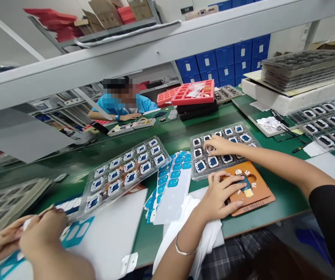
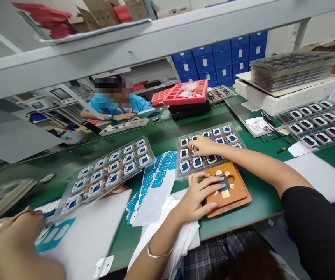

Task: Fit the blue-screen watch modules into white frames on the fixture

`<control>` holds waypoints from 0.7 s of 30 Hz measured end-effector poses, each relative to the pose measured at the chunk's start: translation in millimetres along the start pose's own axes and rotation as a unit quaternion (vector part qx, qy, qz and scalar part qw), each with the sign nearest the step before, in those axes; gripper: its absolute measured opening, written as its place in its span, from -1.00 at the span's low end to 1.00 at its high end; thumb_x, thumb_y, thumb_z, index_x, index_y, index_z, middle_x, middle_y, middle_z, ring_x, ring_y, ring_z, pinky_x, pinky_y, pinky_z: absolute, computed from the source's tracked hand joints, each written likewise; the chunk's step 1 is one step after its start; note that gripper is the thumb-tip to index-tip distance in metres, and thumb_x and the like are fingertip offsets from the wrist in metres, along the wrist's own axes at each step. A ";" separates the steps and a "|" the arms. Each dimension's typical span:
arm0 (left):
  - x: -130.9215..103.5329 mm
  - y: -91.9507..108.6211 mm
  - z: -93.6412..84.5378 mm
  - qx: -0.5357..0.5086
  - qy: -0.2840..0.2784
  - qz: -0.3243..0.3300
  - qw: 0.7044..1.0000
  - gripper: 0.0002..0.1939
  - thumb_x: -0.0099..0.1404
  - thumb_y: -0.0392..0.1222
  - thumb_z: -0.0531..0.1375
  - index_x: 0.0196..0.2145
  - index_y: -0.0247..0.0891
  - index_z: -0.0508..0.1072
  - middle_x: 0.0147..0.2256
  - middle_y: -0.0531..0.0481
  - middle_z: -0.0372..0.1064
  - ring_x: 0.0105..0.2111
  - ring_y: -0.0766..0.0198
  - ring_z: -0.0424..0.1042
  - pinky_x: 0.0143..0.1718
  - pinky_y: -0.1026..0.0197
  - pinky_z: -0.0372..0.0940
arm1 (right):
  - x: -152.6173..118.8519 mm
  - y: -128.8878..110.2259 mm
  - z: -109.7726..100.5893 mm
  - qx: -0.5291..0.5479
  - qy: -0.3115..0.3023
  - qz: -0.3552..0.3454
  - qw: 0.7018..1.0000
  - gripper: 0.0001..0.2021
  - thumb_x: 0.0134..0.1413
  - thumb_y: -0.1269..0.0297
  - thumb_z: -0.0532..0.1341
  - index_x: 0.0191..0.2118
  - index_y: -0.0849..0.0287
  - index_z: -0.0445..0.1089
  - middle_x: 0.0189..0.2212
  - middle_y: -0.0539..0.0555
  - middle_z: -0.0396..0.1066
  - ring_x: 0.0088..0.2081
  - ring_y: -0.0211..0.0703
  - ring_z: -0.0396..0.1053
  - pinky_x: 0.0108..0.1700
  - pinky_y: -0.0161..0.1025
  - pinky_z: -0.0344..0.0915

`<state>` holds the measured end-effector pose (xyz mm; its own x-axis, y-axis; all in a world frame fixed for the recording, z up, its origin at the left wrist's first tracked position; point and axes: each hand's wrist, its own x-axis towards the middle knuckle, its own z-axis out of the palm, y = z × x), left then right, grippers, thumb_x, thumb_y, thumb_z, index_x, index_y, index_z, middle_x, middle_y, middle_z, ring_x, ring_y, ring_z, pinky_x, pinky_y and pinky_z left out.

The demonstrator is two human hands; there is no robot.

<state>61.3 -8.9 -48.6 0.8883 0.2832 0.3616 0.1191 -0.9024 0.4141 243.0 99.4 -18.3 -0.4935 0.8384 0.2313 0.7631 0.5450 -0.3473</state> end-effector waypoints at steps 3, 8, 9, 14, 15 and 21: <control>-0.3 -0.1 1.0 -0.001 -0.001 -0.005 1.000 -0.48 0.41 0.18 0.01 0.16 -0.13 0.38 0.18 -0.08 0.32 0.12 -0.05 0.11 0.08 -0.08 0.00 | -5.9 1.5 -11.6 0.055 0.036 -0.005 0.998 -0.74 0.10 0.45 0.32 -0.06 0.28 0.44 -0.31 0.09 0.51 -0.23 -0.11 0.38 -0.13 -0.23 0.24; 0.0 1.0 1.9 -0.010 0.009 0.001 1.000 -0.47 0.41 0.21 0.00 0.15 -0.13 0.39 0.18 -0.05 0.33 0.13 -0.04 0.11 0.10 -0.06 -0.02 | -57.0 -1.0 -33.6 0.163 0.110 -0.060 0.979 -0.84 0.24 0.28 0.23 -0.17 0.22 0.52 -0.25 0.10 0.50 -0.25 -0.17 0.41 -0.23 -0.27 0.31; 0.1 1.2 1.9 -0.011 0.012 0.004 1.000 -0.48 0.41 0.19 0.01 0.14 -0.14 0.40 0.18 -0.04 0.33 0.13 -0.03 0.12 0.11 -0.06 -0.02 | -72.4 -1.7 -36.8 0.205 0.124 -0.071 0.968 -0.81 0.24 0.23 0.24 -0.17 0.21 0.53 -0.28 0.10 0.50 -0.28 -0.19 0.42 -0.28 -0.28 0.32; 1.1 1.9 1.9 -0.005 0.022 0.012 1.000 -0.51 0.41 0.16 0.01 0.12 -0.15 0.40 0.16 -0.03 0.35 0.10 -0.02 0.13 0.10 -0.05 -0.05 | -144.2 -6.5 -44.3 0.269 0.087 -0.063 0.957 -0.82 0.21 0.20 0.30 -0.16 0.19 0.53 -0.28 0.09 0.52 -0.31 -0.21 0.48 -0.32 -0.32 0.39; 1.2 2.1 2.0 -0.003 0.023 0.012 1.000 -0.50 0.41 0.16 0.01 0.12 -0.15 0.41 0.16 -0.03 0.35 0.09 -0.01 0.13 0.10 -0.05 -0.04 | -153.4 -7.0 -44.2 0.249 0.088 -0.071 0.962 -0.84 0.21 0.22 0.30 -0.17 0.17 0.53 -0.30 0.08 0.53 -0.31 -0.21 0.48 -0.32 -0.32 0.38; 1.6 3.1 2.4 -0.004 0.029 0.010 1.000 -0.49 0.42 0.17 -0.02 0.11 -0.17 0.41 0.13 -0.04 0.37 0.10 0.02 0.15 0.12 -0.02 -0.04 | -168.3 -4.2 -39.1 0.169 0.059 -0.101 0.979 -0.86 0.28 0.20 0.25 -0.22 0.13 0.50 -0.44 0.02 0.46 -0.47 -0.28 0.39 -0.46 -0.36 0.28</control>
<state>64.2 -12.0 -48.8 0.8634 0.2842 0.4168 0.0983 -0.9051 0.4136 339.2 -44.2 -20.3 -0.5531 0.7176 0.4232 0.4638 0.6873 -0.5590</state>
